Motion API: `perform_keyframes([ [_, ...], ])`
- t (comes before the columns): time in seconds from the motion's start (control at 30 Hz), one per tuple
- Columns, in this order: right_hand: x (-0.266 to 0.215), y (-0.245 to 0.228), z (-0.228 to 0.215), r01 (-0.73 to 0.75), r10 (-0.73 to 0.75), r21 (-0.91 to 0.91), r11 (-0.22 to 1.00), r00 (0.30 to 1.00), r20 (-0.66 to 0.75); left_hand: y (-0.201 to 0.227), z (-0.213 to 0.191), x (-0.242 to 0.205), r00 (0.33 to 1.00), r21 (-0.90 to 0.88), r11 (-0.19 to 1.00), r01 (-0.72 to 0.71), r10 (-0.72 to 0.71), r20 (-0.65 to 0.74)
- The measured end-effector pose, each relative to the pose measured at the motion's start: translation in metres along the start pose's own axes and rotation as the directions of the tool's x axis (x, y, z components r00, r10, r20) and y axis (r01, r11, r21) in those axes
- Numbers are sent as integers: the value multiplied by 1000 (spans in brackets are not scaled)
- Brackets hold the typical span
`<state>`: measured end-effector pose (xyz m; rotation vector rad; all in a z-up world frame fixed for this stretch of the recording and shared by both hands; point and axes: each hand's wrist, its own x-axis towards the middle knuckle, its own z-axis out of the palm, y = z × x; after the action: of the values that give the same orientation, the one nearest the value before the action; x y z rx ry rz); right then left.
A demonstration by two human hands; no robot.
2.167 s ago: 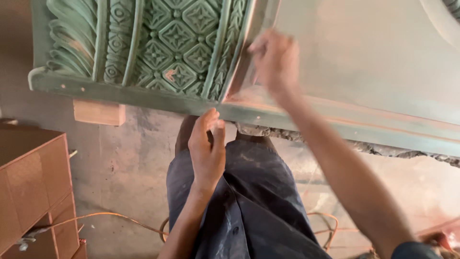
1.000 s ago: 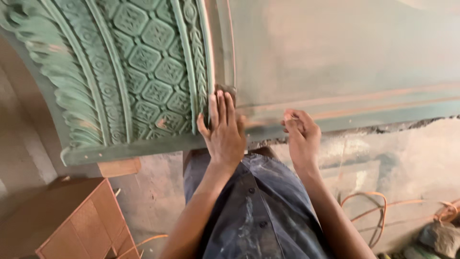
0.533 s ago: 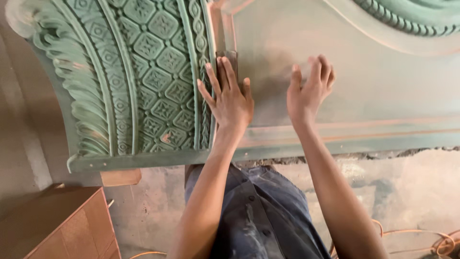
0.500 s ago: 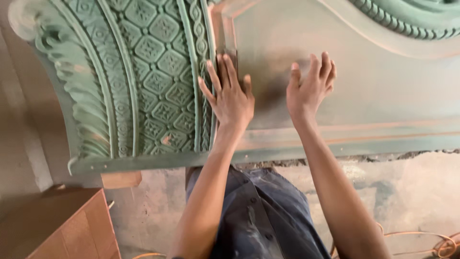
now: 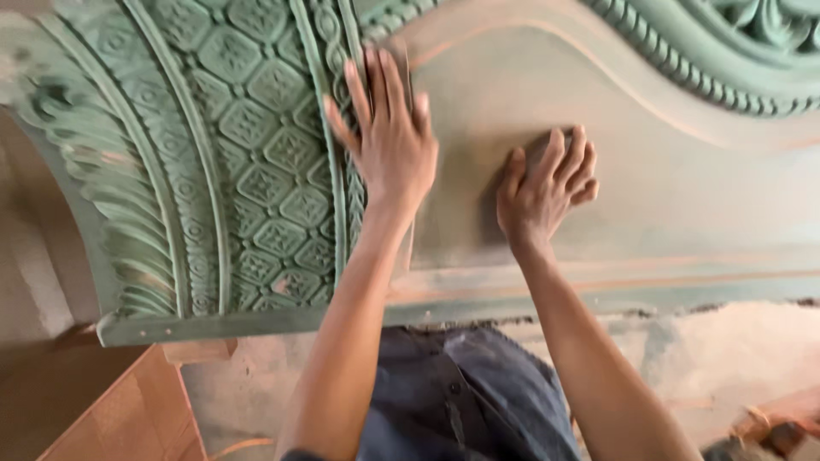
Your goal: The person sands the surface of a large, ornate, green-painted wooden headboard using a sanding block. They systematically smooth the flat panels and the edges of the carved details.
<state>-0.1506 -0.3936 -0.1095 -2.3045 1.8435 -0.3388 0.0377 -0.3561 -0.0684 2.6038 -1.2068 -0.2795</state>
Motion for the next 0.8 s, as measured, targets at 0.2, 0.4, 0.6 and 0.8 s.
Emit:
perform_keyframes([
  [0.2,-1,0,-3,64,-64,-17,998,998,-14,-2,-19,-63,995,31,999,22,-25,96],
  [0.4,48,-41,22,9,-9,-36,999,1000,12,3,1,-3,1000,-55,998,22,-21,20],
  [0.6,56,-53,16,62,-61,-55,997,998,35,-4,-18,-64,1000,59,998,-15,14,22],
  [0.8,53,-52,18,50,-47,-53,997,998,46,-9,1,-33,998,24,998,-54,54,-16],
])
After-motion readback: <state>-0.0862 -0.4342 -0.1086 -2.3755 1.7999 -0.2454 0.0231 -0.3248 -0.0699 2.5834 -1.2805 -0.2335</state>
